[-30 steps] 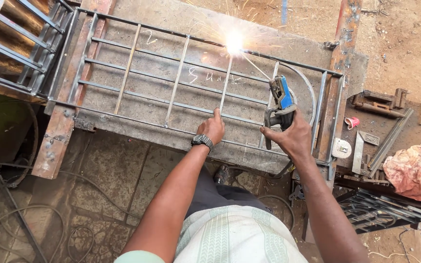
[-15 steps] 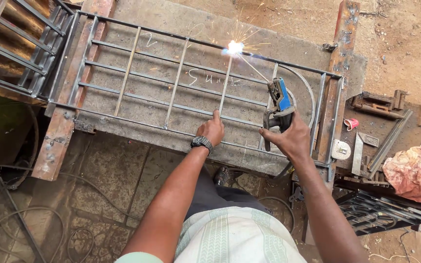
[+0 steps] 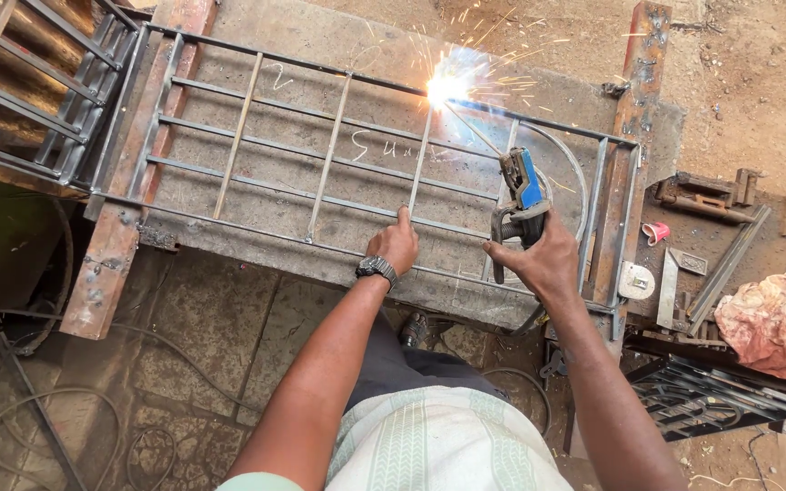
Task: The recorder is welding various joints of a metal gate and measuring the frame with a tape measure.
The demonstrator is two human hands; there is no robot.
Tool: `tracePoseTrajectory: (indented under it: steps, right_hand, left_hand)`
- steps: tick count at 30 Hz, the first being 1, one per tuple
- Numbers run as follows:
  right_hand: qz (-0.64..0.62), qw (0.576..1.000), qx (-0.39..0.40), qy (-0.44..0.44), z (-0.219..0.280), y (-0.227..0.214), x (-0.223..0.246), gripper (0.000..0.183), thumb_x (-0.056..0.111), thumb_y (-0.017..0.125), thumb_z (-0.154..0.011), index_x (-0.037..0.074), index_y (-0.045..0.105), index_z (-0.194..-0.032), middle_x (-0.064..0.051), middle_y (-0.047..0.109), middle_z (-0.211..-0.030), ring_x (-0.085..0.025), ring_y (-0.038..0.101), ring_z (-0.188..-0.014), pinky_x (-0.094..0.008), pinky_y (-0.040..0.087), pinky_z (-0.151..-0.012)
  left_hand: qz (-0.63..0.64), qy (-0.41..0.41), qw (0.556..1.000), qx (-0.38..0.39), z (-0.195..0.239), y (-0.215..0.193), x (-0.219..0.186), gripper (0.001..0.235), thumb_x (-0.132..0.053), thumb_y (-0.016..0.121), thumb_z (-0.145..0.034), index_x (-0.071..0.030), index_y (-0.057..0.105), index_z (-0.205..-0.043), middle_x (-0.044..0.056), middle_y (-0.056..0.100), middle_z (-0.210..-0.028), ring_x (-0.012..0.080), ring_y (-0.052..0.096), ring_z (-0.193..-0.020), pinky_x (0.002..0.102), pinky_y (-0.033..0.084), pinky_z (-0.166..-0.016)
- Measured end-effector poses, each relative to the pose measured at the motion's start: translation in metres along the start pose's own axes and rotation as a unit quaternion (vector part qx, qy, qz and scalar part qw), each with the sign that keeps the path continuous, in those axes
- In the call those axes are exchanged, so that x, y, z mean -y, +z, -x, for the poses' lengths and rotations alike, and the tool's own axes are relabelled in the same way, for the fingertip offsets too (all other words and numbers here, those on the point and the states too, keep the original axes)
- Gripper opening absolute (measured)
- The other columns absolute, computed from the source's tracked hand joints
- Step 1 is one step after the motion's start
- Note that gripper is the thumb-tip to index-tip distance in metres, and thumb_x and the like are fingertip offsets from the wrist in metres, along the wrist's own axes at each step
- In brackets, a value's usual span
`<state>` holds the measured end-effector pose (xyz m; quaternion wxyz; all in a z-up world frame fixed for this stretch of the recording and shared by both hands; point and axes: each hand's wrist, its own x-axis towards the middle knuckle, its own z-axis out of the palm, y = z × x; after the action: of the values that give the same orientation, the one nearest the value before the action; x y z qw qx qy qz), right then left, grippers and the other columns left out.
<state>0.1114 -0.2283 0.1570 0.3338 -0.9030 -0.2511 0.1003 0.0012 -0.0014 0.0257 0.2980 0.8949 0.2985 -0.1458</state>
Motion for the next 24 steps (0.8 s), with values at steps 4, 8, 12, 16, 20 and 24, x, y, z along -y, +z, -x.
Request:
tracePoseTrajectory:
  steps: [4,8,12,16,20,24]
  right_hand:
    - [-0.004,1.000,-0.001,-0.001,0.000,-0.001,0.001,0.079,0.046,0.091,-0.069,-0.002,0.059,-0.124,-0.017,0.074,-0.096,-0.029,0.076,-0.088,-0.042,0.062,-0.083]
    - [-0.004,1.000,0.004,0.011,0.001,-0.001,0.001,0.079,0.046,0.091,-0.069,-0.001,0.060,-0.123,-0.017,0.074,-0.097,-0.028,0.076,-0.089,-0.041,0.062,-0.084]
    - [-0.011,1.000,0.003,0.011,0.001,-0.001,0.001,0.079,0.045,0.091,-0.069,-0.001,0.060,-0.124,-0.017,0.074,-0.099,-0.028,0.075,-0.092,-0.041,0.061,-0.086]
    - [-0.008,1.000,0.001,0.014,0.000,-0.001,0.000,0.079,0.044,0.092,-0.068,0.000,0.060,-0.125,-0.017,0.074,-0.100,-0.029,0.075,-0.093,-0.041,0.061,-0.087]
    - [-0.022,1.000,-0.006,0.007,0.001,-0.004,0.007,0.079,0.042,0.093,-0.067,-0.001,0.061,-0.125,-0.017,0.074,-0.103,-0.028,0.074,-0.095,-0.041,0.059,-0.088]
    - [-0.027,0.999,-0.001,0.025,-0.002,-0.002,-0.003,0.075,0.040,0.094,-0.065,0.000,0.062,-0.121,-0.014,0.075,-0.103,-0.024,0.075,-0.093,-0.037,0.060,-0.085]
  left_hand:
    - [0.004,0.005,1.000,-0.014,-0.004,0.008,0.004,0.049,-0.028,0.053,-0.100,-0.012,0.034,-0.142,0.026,0.073,-0.094,0.0464,0.071,-0.092,0.058,0.057,-0.078]
    - [0.007,0.010,0.999,-0.030,-0.006,0.012,0.006,0.047,-0.028,0.054,-0.100,-0.012,0.035,-0.140,0.027,0.073,-0.093,0.0476,0.070,-0.091,0.060,0.056,-0.078]
    - [0.004,0.011,0.999,-0.033,-0.005,0.011,0.006,0.046,-0.028,0.052,-0.100,-0.012,0.035,-0.140,0.026,0.073,-0.091,0.0476,0.071,-0.089,0.060,0.056,-0.076]
    - [0.009,0.013,0.999,-0.029,-0.005,0.009,0.005,0.044,-0.029,0.051,-0.102,-0.012,0.036,-0.140,0.026,0.073,-0.089,0.0471,0.071,-0.089,0.060,0.056,-0.076]
    - [0.005,0.011,0.999,-0.030,-0.007,0.013,0.008,0.049,-0.027,0.051,-0.099,-0.011,0.033,-0.141,0.026,0.073,-0.088,0.0462,0.072,-0.087,0.058,0.057,-0.073]
    - [-0.016,0.040,0.997,-0.069,-0.014,0.030,0.017,0.039,-0.028,0.051,-0.100,-0.012,0.039,-0.134,0.025,0.075,-0.084,0.0462,0.073,-0.084,0.057,0.055,-0.085]
